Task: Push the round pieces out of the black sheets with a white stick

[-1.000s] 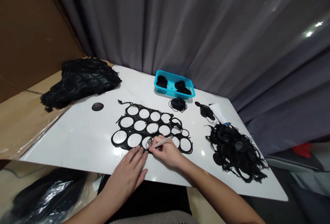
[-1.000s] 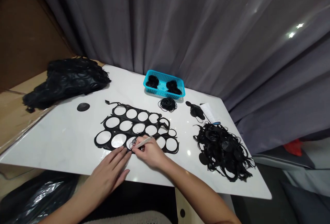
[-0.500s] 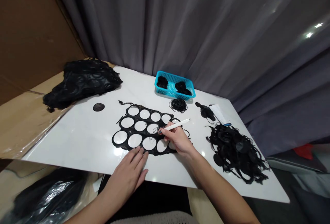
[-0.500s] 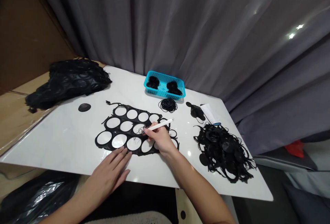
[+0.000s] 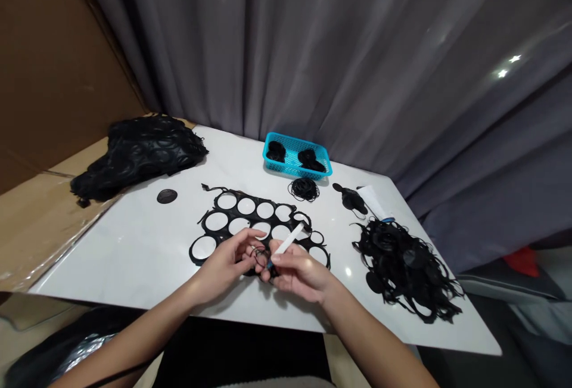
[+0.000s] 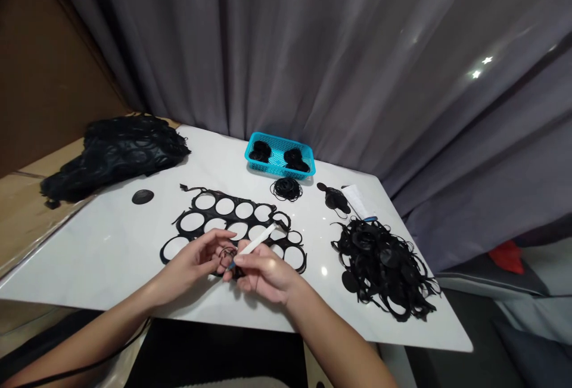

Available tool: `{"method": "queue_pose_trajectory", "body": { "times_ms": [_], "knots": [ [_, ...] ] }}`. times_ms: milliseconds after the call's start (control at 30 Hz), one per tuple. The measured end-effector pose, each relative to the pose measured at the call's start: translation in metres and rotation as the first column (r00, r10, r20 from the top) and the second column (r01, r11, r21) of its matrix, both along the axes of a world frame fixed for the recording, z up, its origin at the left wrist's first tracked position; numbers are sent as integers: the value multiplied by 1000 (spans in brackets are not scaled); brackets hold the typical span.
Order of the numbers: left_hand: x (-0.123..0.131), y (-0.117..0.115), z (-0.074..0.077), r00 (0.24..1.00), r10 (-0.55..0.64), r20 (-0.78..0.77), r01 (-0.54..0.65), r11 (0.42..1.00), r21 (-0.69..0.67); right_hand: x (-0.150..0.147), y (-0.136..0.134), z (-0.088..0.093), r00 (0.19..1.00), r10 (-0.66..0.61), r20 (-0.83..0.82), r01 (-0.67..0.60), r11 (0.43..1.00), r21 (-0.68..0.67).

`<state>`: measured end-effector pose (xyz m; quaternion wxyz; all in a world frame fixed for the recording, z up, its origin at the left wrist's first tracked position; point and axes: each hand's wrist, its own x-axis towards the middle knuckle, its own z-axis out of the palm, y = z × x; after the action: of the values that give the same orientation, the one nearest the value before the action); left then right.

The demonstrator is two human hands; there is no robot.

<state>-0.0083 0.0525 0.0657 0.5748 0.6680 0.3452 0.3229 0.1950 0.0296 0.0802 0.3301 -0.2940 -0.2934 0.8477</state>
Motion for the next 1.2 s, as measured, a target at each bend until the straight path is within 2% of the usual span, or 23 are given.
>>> {"method": "queue_pose_trajectory", "body": {
  "times_ms": [67,100,167,200,233,267,300,333,400,467,533,667,800,867,967,1067,1200],
  "knots": [
    [-1,3,-5,999,36,2,-36,999,3,3,-2,0,996,72,-49,-74,997,-37],
    [-3,4,-8,996,80,-29,-79,996,48,5,-2,-1,997,45,-56,-47,998,-45],
    [-9,2,-15,968,201,-150,-165,961,223,9,4,-3,989,-149,-19,149,989,-22],
    [-12,-2,-18,939,264,-220,-179,922,343,10,8,-4,962,-270,24,270,963,22],
    [-15,-7,-22,903,323,-283,-163,867,471,12,13,-6,926,-370,78,362,927,95],
    [-18,-13,-26,864,373,-338,-115,800,589,12,17,-8,892,-429,141,401,896,189],
    [-21,-21,-31,832,403,-382,-40,730,682,12,20,-11,869,-447,214,380,878,290],
    [-22,-30,-36,803,424,-419,36,667,744,11,21,-14,851,-432,297,309,871,382],
    [-24,-47,-45,753,460,-471,157,569,807,6,19,-20,811,-355,466,86,859,504],
    [-23,-61,-53,719,498,-484,219,499,838,-1,13,-26,751,-299,589,-110,823,557],
    [-23,-68,-58,700,524,-485,247,459,854,-7,8,-29,692,-307,653,-227,767,601],
    [-23,-69,-62,695,518,-499,254,472,844,-13,4,-33,628,-360,691,-311,698,646],
    [-24,-68,-61,708,500,-499,233,501,833,-12,4,-35,621,-395,677,-320,661,679],
    [-24,-68,-61,713,499,-493,229,499,836,-12,4,-36,623,-400,672,-319,655,685],
    [-24,-69,-61,707,504,-496,236,492,838,-12,3,-36,625,-392,675,-304,675,672],
    [-24,-70,-62,709,496,-502,228,512,828,-13,4,-35,616,-393,683,-320,667,673],
    [-25,-71,-64,713,488,-504,212,535,818,-12,4,-39,603,-440,665,-369,585,722]
  ]
}}
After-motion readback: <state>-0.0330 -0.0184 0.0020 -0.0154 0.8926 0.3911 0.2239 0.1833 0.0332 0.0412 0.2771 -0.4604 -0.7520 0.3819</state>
